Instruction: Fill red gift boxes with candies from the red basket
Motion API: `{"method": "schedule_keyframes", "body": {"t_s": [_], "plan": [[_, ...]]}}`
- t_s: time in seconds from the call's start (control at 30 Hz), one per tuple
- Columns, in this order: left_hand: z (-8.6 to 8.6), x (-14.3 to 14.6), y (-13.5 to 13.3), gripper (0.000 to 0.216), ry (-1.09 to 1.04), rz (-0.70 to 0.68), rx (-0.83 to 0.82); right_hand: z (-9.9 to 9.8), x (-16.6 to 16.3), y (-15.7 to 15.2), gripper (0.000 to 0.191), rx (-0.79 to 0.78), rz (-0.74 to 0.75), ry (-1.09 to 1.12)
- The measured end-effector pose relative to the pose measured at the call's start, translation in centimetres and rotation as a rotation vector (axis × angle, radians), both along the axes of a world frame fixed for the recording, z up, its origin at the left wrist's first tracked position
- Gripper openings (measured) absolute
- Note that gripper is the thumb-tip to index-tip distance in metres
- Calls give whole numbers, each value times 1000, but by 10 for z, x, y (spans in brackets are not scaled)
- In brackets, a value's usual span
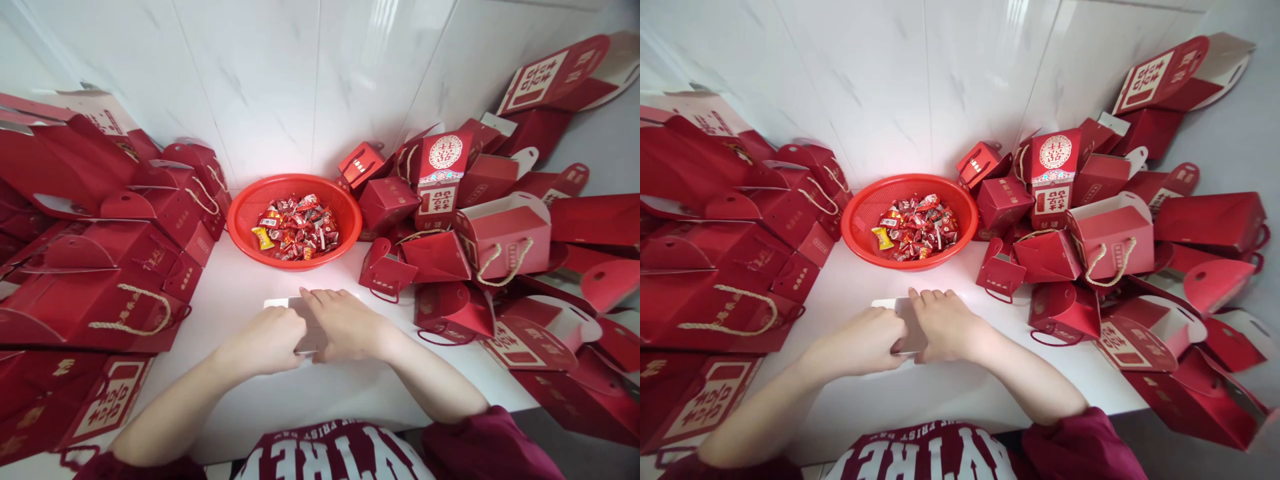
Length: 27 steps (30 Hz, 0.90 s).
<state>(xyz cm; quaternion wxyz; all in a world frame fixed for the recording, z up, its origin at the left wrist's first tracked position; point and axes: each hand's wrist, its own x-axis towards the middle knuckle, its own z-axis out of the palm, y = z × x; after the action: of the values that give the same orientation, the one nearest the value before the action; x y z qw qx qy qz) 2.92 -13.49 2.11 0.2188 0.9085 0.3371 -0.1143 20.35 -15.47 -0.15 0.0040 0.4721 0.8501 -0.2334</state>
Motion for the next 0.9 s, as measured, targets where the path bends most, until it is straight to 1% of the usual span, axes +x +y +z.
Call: {"method": "schedule_keyframes", "body": {"t_s": [0.1, 0.2, 0.33, 0.37, 0.43, 0.5, 0.57, 0.63, 0.7, 0.77, 0.83, 0.87, 0.9], "plan": [[-3, 2, 8, 10, -41, -23, -39, -7, 1, 3, 103, 46, 8, 57], [-8, -1, 14, 13, -18, -19, -84, -17, 11, 5, 109, 106, 22, 173], [-16, -11, 15, 8, -70, -13, -55, -34, 31, 3, 109, 208, 88, 338], [-17, -14, 15, 8, -80, 2, -44, -39, 36, 2, 110, 235, 92, 363], [-18, -20, 14, 11, -106, 31, -31, -50, 43, 0, 111, 271, 51, 412], [-13, -25, 14, 14, -150, 32, -50, -61, 47, -1, 112, 267, -11, 488], [-2, -32, 18, 19, -216, 38, -82, -70, 48, -2, 110, 231, -51, 571], [14, -39, 29, 24, -315, 122, -43, -74, 47, -2, 108, 201, -65, 618], [30, -45, 52, 27, -439, 275, 91, -74, 47, -2, 108, 185, -70, 625], [41, -47, 89, 26, -516, 418, 228, -72, 47, -3, 108, 173, -75, 620], [40, -45, 137, 21, -456, 526, 273, -70, 48, -3, 108, 167, -83, 611], [36, -42, 162, 22, -364, 596, 262, -69, 48, -4, 107, 166, -85, 610], [30, -37, 185, 24, -311, 625, 238, -69, 49, -4, 106, 166, -87, 608]]}}
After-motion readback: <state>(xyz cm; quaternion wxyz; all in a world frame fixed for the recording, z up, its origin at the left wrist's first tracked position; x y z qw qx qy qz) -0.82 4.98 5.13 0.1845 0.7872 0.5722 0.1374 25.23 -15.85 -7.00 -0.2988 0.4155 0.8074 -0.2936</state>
